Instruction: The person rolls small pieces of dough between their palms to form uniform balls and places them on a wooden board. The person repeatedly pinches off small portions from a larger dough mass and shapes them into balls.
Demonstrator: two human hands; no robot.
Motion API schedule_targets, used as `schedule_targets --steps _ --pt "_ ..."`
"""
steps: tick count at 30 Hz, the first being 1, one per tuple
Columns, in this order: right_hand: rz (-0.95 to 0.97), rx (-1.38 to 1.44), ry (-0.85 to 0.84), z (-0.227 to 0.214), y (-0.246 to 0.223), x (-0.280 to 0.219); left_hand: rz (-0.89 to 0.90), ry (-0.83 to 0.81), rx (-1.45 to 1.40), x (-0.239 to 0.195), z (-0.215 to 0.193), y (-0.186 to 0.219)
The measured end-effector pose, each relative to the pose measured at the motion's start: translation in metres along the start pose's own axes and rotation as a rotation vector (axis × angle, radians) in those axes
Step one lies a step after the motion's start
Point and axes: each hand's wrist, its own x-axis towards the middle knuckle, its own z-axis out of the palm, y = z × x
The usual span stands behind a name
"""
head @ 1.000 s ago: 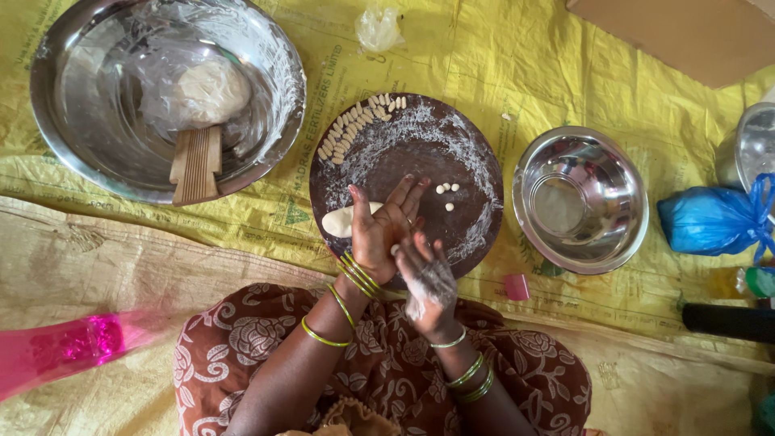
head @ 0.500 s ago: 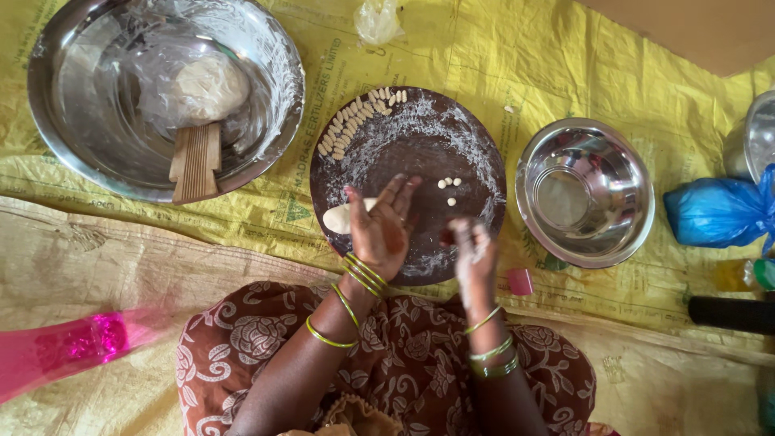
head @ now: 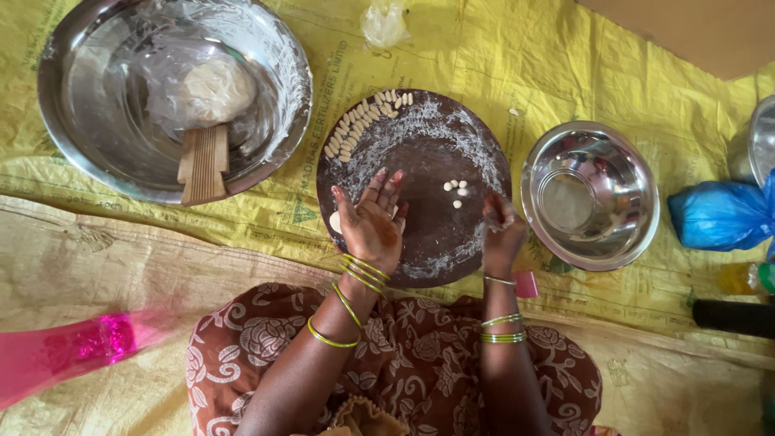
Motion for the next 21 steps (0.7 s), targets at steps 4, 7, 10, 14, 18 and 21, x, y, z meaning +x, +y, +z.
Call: schedule_targets --steps 4,7,10,14,18,21 --pt "-0.015 -0.27 0.061 -0.007 -0.015 -0.024 0.057 0.006 -0.021 0.003 0.004 0.009" --pt "0.058 -0.389 0.042 0.012 -0.018 -0.052 0.054 0.013 0.002 0.006 0.0 0.01" --pt "-0.061 -0.805 -0.125 0.042 -0.013 -0.074 0.046 0.064 0.088 0.01 -0.008 0.008" --pt "-0.52 -0.977 -0.441 0.074 0.005 -0.098 0.128 0.049 0.054 0.015 -0.018 -0.005" --pt "-0.696 -0.929 -0.549 0.084 0.028 -0.099 0.081 0.21 0.114 0.019 -0.033 -0.017" --pt "-0.805 -0.953 -0.612 0.08 0.047 -0.094 -0.132 0.395 0.226 0.024 -0.043 -0.042"
